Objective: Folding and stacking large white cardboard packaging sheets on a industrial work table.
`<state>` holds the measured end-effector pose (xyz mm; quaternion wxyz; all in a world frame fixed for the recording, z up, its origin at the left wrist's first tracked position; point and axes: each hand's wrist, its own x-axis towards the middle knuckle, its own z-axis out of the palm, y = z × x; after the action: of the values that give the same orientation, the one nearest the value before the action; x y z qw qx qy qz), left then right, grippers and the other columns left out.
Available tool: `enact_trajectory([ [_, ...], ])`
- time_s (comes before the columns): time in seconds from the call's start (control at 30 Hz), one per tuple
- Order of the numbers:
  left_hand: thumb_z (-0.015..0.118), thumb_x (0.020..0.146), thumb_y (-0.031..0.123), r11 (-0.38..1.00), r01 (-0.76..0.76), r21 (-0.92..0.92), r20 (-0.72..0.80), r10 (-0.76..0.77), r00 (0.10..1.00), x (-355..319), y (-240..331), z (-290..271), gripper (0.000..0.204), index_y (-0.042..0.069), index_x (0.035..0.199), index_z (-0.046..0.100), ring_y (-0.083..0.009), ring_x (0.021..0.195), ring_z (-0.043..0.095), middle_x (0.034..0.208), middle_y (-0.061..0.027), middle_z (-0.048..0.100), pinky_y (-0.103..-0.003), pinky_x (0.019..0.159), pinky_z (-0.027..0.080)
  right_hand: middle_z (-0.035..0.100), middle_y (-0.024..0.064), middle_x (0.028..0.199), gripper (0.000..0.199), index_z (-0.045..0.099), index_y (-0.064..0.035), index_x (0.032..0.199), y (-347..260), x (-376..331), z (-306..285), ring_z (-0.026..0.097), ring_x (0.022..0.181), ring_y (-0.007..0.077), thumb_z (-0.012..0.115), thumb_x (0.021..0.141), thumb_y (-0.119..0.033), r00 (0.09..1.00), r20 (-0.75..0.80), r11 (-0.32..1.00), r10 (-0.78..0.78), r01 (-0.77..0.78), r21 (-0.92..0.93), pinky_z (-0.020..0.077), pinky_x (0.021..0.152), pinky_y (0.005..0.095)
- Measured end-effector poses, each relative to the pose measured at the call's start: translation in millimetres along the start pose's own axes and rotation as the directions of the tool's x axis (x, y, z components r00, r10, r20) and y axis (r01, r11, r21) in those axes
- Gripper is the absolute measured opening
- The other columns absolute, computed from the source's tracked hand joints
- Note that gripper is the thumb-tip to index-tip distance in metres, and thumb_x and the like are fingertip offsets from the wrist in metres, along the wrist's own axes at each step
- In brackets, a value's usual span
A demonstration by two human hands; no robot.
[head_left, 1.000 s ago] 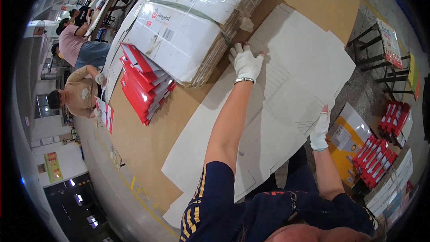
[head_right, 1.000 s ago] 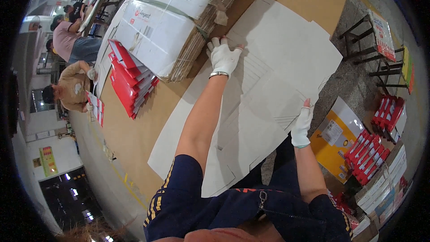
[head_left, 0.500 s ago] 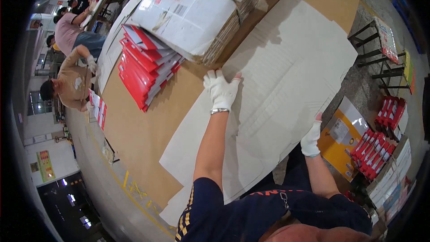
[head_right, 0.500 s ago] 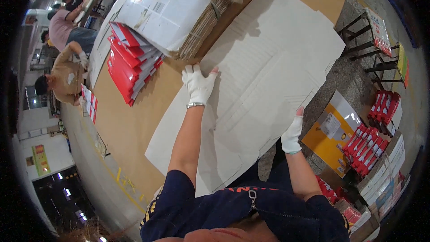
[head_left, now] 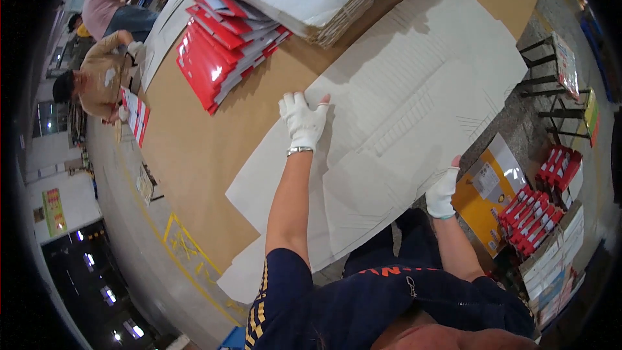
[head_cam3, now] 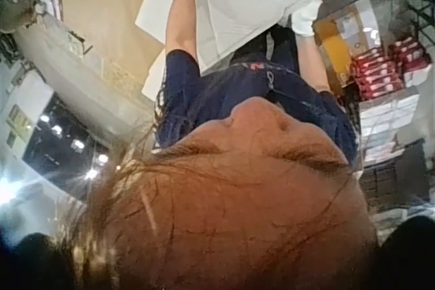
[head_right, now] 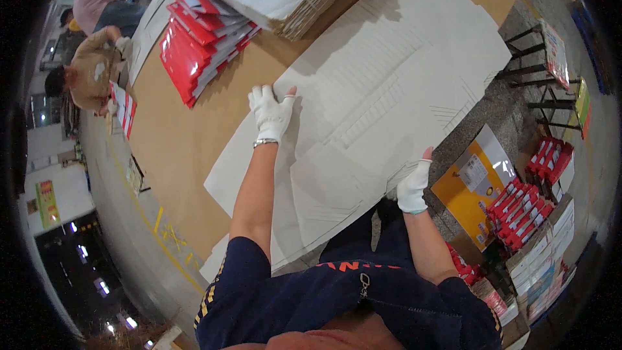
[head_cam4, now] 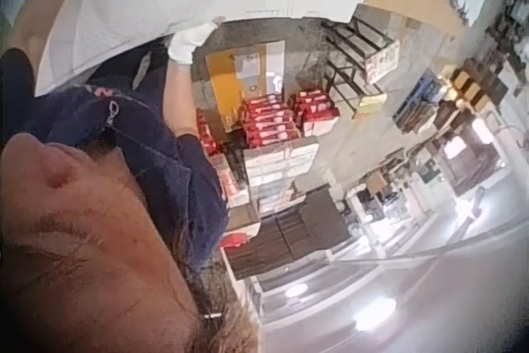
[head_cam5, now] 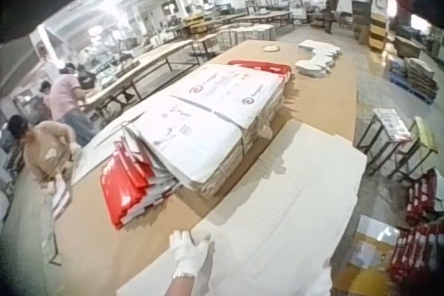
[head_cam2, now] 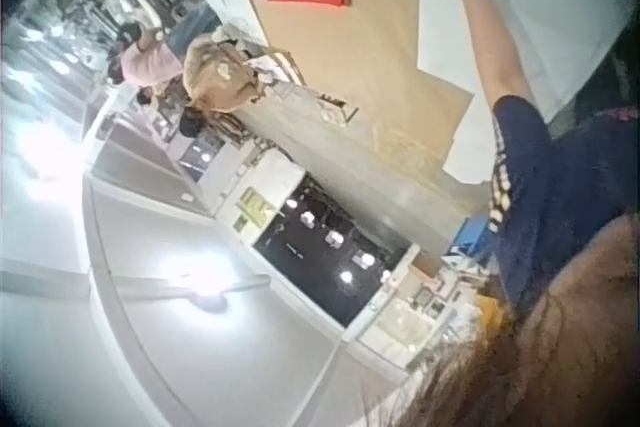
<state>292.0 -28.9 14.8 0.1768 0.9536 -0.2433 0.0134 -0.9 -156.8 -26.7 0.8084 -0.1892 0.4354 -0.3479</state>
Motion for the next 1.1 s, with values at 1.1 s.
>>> enact_trajectory([
  [1.1,0.066,0.077,0.023,0.993,0.086,-0.077,0.071,-0.081,0.994,-227,-99,-91,0.032,0.0,0.098,0.063,-0.0285,0.087,0.052,0.09,-0.0142,0.055,-0.036,0.078,0.044,0.037,0.0102,0.136,0.077,0.031,-0.0017,0.135,71,-92,-2,0.036,0.123,0.0235,0.048,0.085,-0.057,1.0,0.017,0.997,0.017,-0.016,-0.072,0.0246,0.105,0.0354],
])
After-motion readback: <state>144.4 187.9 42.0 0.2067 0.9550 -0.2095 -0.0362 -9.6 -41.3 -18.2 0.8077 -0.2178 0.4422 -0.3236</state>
